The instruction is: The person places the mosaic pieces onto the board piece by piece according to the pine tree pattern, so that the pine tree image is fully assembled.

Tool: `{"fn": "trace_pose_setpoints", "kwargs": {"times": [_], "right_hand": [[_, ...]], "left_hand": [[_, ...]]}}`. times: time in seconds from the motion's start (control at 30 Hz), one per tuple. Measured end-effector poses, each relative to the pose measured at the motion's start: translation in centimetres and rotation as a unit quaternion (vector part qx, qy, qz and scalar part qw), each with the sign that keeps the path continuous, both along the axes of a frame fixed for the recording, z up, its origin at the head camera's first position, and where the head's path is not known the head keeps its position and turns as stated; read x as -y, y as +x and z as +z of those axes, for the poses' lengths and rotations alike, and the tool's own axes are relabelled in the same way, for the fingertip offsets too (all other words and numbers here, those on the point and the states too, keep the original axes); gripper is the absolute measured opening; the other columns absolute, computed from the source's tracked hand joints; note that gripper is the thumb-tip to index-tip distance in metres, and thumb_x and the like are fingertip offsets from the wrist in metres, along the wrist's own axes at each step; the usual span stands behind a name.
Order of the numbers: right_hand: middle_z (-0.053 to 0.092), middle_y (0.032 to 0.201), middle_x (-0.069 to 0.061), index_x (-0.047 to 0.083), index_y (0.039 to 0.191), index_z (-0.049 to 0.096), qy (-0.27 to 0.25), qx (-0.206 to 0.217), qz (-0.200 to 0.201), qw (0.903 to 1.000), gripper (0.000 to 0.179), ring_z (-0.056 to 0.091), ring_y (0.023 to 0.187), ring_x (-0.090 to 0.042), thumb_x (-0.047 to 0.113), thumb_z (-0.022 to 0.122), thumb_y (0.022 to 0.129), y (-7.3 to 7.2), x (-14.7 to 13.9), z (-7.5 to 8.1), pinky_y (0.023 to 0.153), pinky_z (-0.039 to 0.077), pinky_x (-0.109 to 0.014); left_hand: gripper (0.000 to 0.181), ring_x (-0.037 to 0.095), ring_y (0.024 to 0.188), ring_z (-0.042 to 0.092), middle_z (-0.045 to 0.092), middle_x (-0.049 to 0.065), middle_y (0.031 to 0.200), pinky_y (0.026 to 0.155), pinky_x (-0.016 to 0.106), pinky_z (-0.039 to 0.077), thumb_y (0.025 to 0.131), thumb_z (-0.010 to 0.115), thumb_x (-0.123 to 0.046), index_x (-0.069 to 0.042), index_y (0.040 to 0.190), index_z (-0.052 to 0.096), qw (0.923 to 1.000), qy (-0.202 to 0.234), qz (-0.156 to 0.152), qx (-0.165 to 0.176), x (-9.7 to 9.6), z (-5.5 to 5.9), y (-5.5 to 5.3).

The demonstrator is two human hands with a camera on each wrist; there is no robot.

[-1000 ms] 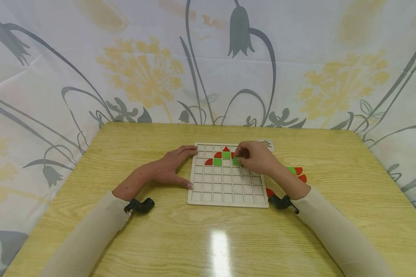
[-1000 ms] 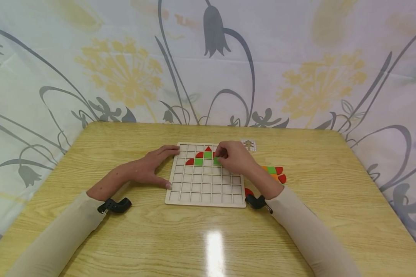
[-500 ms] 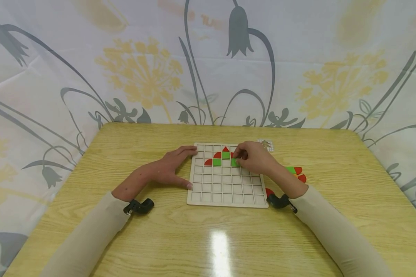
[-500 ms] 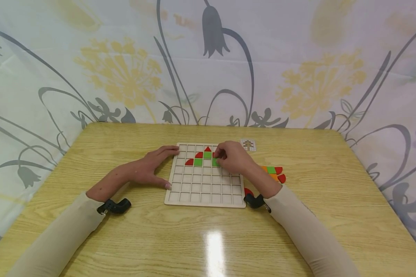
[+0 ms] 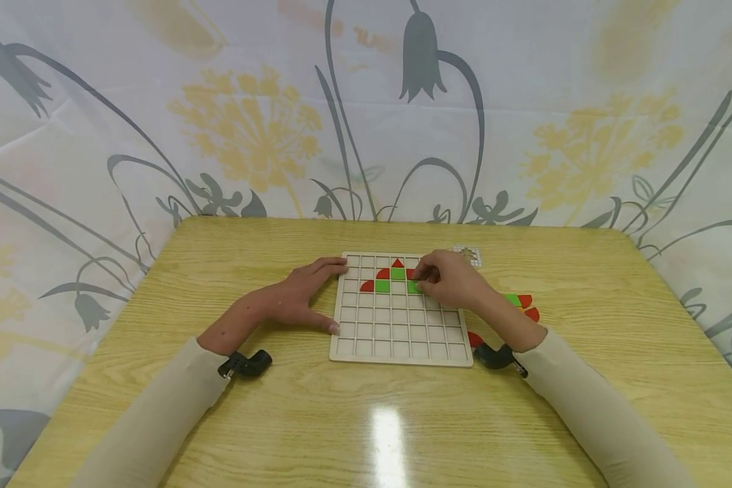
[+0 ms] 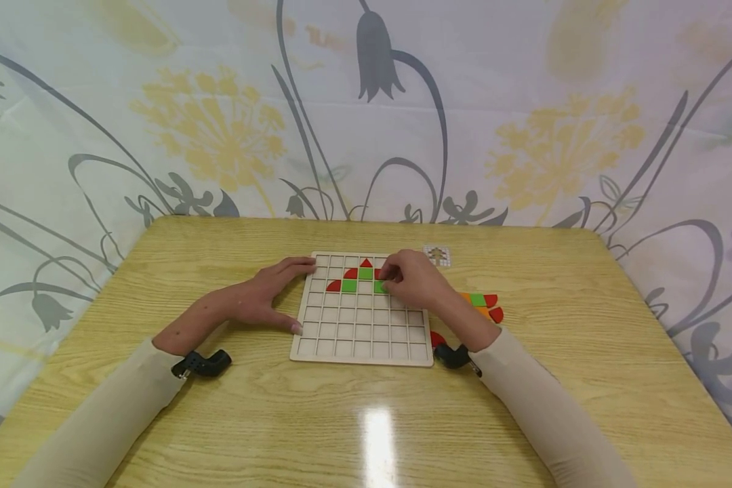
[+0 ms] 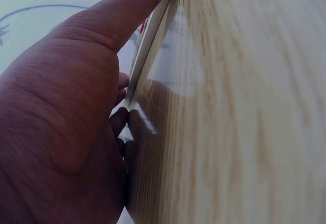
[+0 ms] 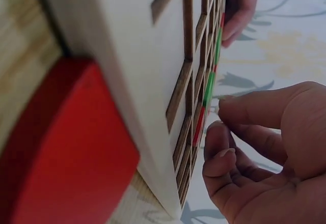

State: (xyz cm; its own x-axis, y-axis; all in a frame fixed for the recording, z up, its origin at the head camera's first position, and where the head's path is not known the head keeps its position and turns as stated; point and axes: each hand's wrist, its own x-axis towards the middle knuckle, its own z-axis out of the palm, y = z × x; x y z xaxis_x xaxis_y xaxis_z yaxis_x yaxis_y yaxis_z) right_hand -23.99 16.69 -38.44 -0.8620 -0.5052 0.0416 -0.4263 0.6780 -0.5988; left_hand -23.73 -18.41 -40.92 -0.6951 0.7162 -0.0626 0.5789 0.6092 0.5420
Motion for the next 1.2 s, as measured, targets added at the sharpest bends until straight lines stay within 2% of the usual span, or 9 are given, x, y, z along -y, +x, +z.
{"fn": "trace_pose_setpoints", "kwargs": {"times": [0.23,0.43,0.8,1.2], "right_hand": [[0.071,0.094,-0.006,0.003,0.103,0.077,-0.025,-0.020,0.004,0.9995,0.009,0.064,0.080,-0.018,0.004,0.069,0.100,0.7,-1.0,0.3,0.074,0.053,-0.036],[0.072,0.093,-0.003,0.006,0.102,0.077,-0.017,-0.025,0.001,0.9995,0.010,0.061,0.078,-0.017,0.004,0.068,0.101,1.8,-2.5,0.8,0.072,0.052,-0.034],[0.071,0.097,-0.002,0.006,0.103,0.077,-0.016,-0.033,-0.011,0.9993,0.009,0.061,0.084,-0.017,0.002,0.069,0.100,4.0,-5.1,1.4,0.072,0.052,-0.029],[0.069,0.094,0.005,0.011,0.102,0.077,0.007,-0.056,-0.010,0.9984,0.009,0.061,0.083,-0.011,0.004,0.073,0.099,6.1,-8.1,0.9,0.071,0.051,-0.029]], "left_hand": [[0.113,0.038,0.161,0.016,0.012,0.009,0.177,0.124,0.066,0.020,0.086,0.088,-0.049,-0.009,0.169,0.024,1.0000,0.001,-0.002,0.000,-0.1,0.2,0.1],[0.112,0.038,0.161,0.017,0.013,0.009,0.177,0.124,0.065,0.020,0.086,0.088,-0.049,-0.009,0.169,0.024,1.0000,0.000,-0.001,-0.002,-0.1,0.3,0.1],[0.112,0.040,0.161,0.017,0.013,0.009,0.177,0.124,0.065,0.022,0.086,0.088,-0.048,-0.009,0.169,0.023,1.0000,0.002,0.000,0.003,-0.1,0.1,0.1],[0.113,0.039,0.161,0.018,0.013,0.009,0.177,0.124,0.065,0.023,0.085,0.088,-0.049,-0.009,0.169,0.024,1.0000,-0.001,0.001,-0.002,-0.1,0.2,0.2]]}}
